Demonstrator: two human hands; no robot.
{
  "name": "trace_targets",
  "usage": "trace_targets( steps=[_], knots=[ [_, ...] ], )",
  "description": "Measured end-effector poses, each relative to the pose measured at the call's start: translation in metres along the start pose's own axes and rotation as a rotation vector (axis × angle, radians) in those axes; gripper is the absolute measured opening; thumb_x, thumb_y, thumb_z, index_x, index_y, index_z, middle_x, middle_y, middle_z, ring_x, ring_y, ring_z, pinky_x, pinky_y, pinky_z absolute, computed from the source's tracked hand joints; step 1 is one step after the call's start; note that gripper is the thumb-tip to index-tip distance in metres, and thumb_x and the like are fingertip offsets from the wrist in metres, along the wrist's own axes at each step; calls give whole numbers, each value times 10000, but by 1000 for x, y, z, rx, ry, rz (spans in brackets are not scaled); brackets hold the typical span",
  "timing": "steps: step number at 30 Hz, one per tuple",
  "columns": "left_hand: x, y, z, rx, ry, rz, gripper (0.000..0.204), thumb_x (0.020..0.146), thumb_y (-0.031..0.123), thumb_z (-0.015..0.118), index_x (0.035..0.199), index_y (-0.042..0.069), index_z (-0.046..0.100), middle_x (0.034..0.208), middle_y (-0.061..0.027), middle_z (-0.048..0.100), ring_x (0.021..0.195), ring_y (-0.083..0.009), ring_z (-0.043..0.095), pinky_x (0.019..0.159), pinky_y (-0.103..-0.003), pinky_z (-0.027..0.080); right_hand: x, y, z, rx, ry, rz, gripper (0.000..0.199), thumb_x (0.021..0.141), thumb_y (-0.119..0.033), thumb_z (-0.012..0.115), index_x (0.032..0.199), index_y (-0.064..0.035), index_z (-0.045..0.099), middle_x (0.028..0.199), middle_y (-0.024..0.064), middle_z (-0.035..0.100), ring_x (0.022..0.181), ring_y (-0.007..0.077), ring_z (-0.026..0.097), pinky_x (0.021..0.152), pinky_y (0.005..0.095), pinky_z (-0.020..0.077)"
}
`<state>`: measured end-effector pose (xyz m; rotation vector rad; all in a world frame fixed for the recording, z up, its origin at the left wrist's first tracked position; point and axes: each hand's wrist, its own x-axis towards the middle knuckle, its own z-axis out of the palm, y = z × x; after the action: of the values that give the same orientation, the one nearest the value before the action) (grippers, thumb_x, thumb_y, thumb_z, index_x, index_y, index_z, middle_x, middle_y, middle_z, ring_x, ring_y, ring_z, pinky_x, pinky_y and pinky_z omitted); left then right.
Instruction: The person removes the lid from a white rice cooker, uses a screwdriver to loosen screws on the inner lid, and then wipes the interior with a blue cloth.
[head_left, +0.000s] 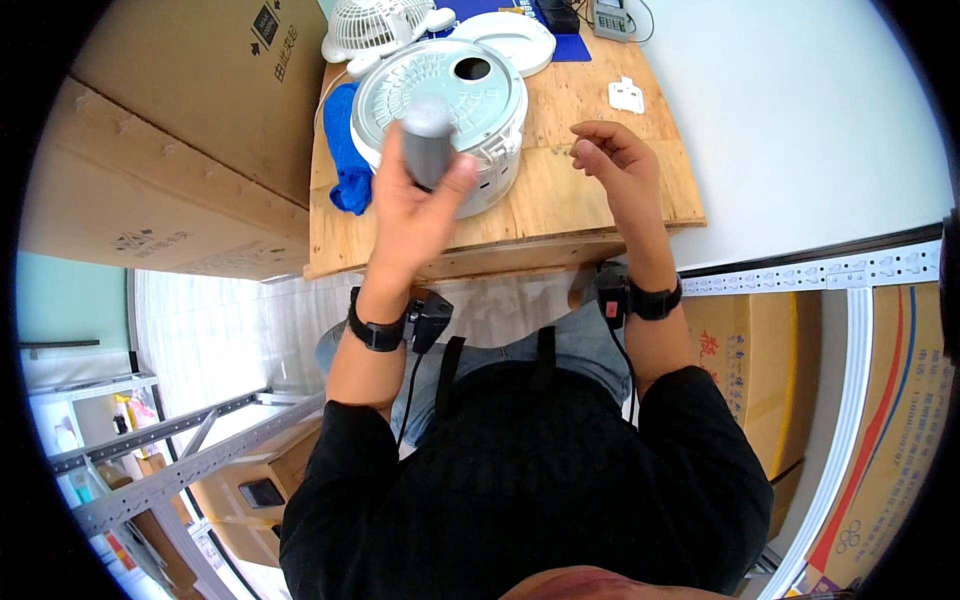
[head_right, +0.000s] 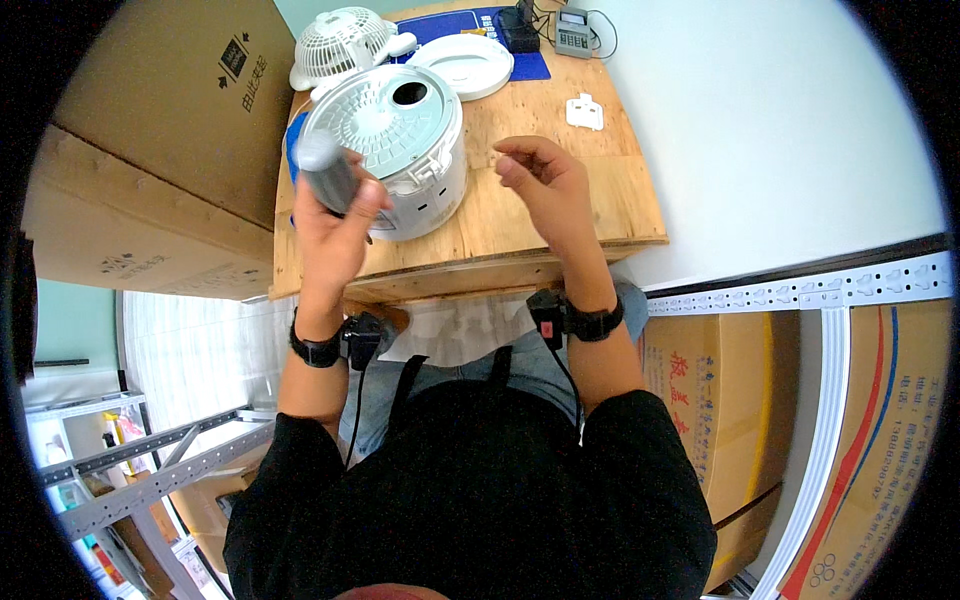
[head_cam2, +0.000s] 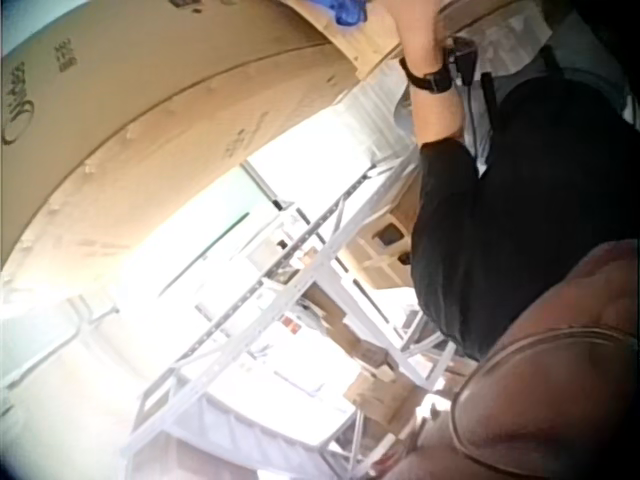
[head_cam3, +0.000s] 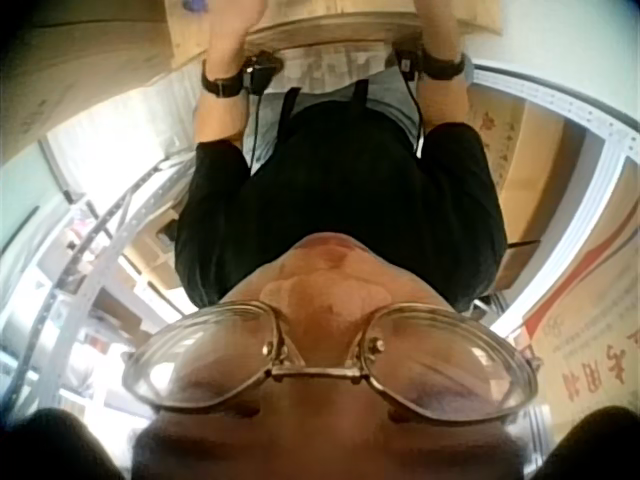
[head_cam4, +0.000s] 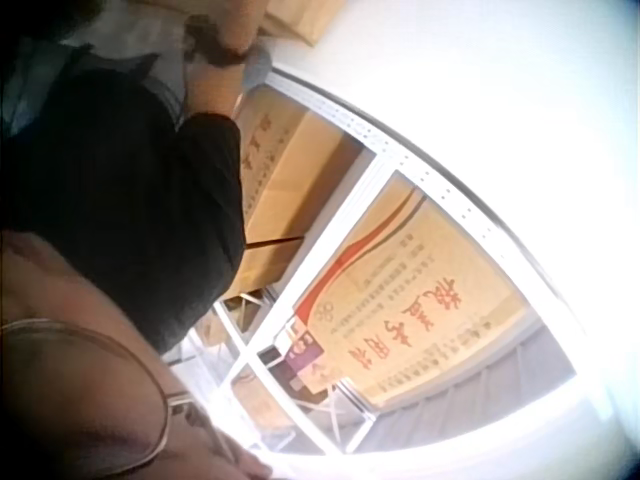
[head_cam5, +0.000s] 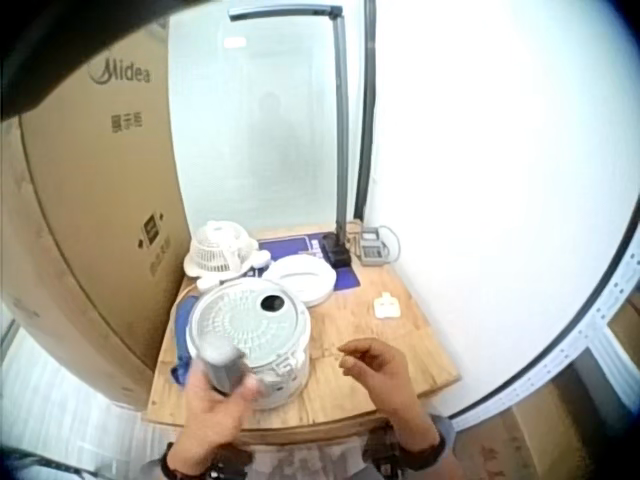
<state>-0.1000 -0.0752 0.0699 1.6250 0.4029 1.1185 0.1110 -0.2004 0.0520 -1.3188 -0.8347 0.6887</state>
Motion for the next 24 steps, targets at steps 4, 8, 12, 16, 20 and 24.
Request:
trace_targets(
  steps=[4,8,12,16,20,24],
  knots=[
    [-5,40,31,218,-260,51,429,841,41,716,1172,33,442,943,-141,621,869,-286,641,772,-349,502,-18,-35,24,-11,-263,-338,629,802,-306,818,1317,-45,568,1252,60,585,1082,161,560,947,325,457],
    [-4,34,41,228,-375,234,496,806,-2,697,1186,40,381,949,-226,583,906,-420,605,751,-416,486,-23,-48,28,-194,-285,-464,751,723,-295,858,1362,-68,536,1264,73,547,1115,207,542,981,337,431],
    [3,40,35,422,-370,368,379,707,-60,650,1053,27,523,900,-169,579,899,-385,585,808,-425,445,-39,-70,6,-319,-349,-225,903,617,-278,898,1407,-86,506,1163,62,568,991,171,567,877,314,451],
    [5,56,27,513,-366,537,287,652,-68,641,911,53,621,869,-100,609,901,-330,594,844,-421,435,-49,-74,-2,157,-640,144,1113,626,-422,916,1504,-49,341,1128,100,597,946,167,613,823,310,482],
    [23,52,19,674,-320,706,265,634,-75,667,848,81,679,870,-61,645,967,-298,612,913,-466,444,-42,-57,18,368,-655,95,1051,760,-419,843,1536,-52,237,1122,170,633,925,213,654,795,315,528],
    [39,39,7,755,-296,756,393,635,-54,697,992,112,702,1005,-78,647,1076,-324,595,983,-471,439,-27,-47,46,298,-501,151,708,889,-217,696,1465,-14,338,1017,124,637,819,184,658,701,290,531]
  ],
)
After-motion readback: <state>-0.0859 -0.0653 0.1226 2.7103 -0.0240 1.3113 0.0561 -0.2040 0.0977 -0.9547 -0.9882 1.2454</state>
